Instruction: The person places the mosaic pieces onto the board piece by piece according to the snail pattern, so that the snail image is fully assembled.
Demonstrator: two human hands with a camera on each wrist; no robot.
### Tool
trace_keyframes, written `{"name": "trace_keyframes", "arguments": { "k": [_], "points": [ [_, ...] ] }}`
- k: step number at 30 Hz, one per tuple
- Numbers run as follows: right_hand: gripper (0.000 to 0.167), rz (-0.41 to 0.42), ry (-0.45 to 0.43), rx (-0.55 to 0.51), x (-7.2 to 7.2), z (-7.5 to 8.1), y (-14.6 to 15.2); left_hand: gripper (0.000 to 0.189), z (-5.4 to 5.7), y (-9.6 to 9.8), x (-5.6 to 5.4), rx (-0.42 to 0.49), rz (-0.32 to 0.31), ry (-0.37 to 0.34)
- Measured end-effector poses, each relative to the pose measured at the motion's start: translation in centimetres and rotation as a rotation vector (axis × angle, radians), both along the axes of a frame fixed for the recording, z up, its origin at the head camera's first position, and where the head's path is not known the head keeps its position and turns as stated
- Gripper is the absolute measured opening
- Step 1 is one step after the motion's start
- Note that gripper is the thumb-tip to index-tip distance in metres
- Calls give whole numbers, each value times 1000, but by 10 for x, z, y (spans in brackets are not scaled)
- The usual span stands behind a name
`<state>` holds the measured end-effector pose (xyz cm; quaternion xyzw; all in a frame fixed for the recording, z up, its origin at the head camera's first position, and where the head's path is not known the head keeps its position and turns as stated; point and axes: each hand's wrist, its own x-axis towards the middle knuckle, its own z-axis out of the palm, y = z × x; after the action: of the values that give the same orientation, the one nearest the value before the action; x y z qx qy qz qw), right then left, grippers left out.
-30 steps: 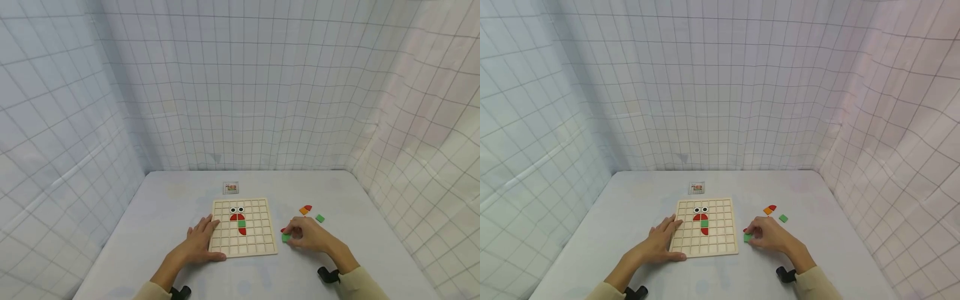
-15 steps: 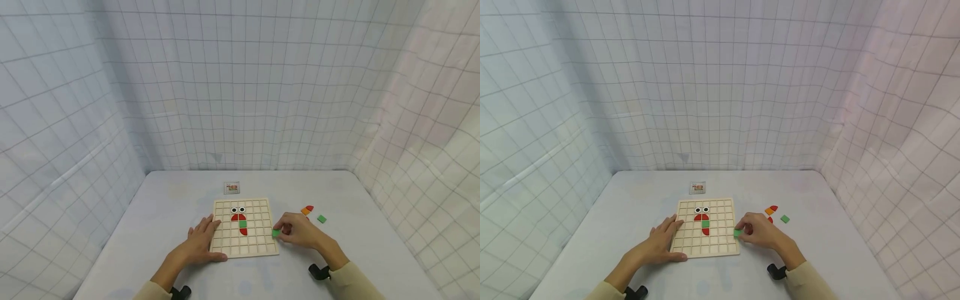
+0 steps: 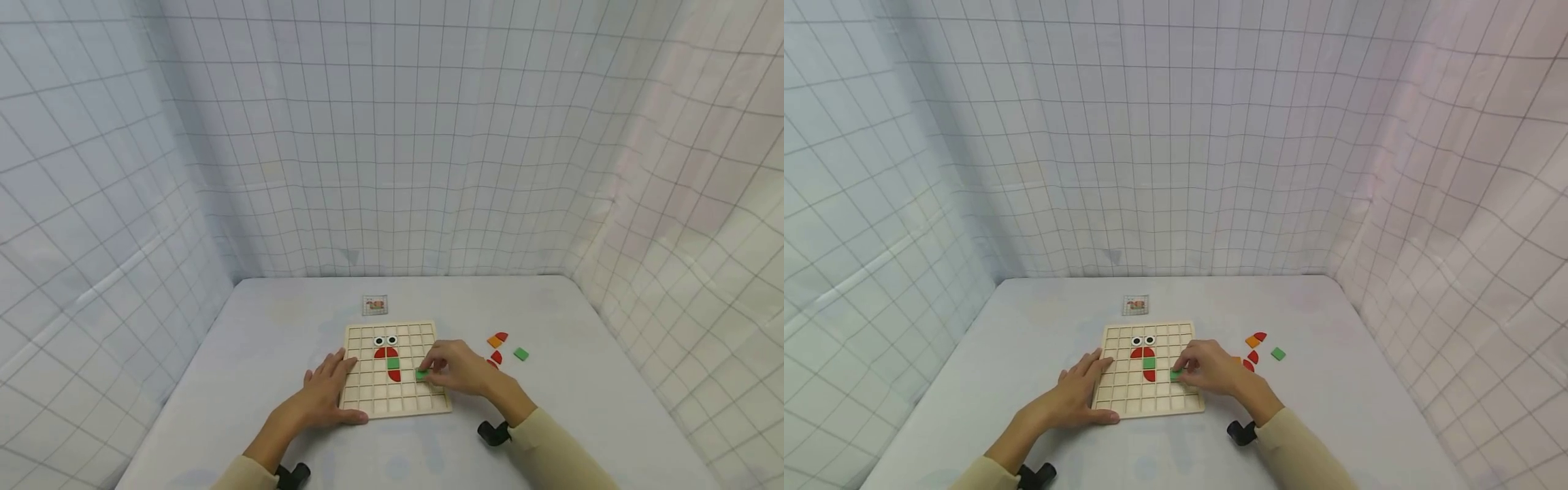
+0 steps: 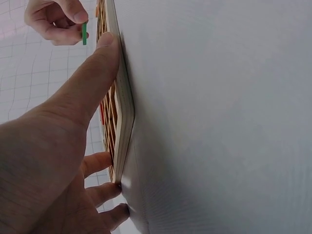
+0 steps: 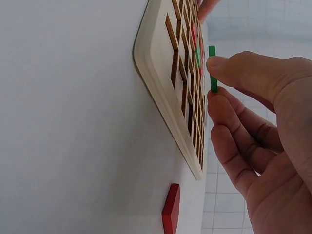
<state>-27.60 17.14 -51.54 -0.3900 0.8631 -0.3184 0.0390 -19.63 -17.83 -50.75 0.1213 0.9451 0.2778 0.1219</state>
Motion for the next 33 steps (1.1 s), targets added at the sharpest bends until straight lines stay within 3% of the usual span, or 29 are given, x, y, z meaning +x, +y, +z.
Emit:
{"name": "trace_keyframes", "arguments": {
  "k": [5, 11, 33],
  "points": [
    [6, 24, 38, 18, -4, -3, -12, 124, 2, 0, -1, -11, 0, 2],
    [5, -3, 36, 35, -6, -1, -21, 124, 5, 0, -3, -9, -6, 11],
    [9, -24, 17, 86, -1, -3, -32, 123, -2, -2, 1, 4, -2, 4]
  ]
}}
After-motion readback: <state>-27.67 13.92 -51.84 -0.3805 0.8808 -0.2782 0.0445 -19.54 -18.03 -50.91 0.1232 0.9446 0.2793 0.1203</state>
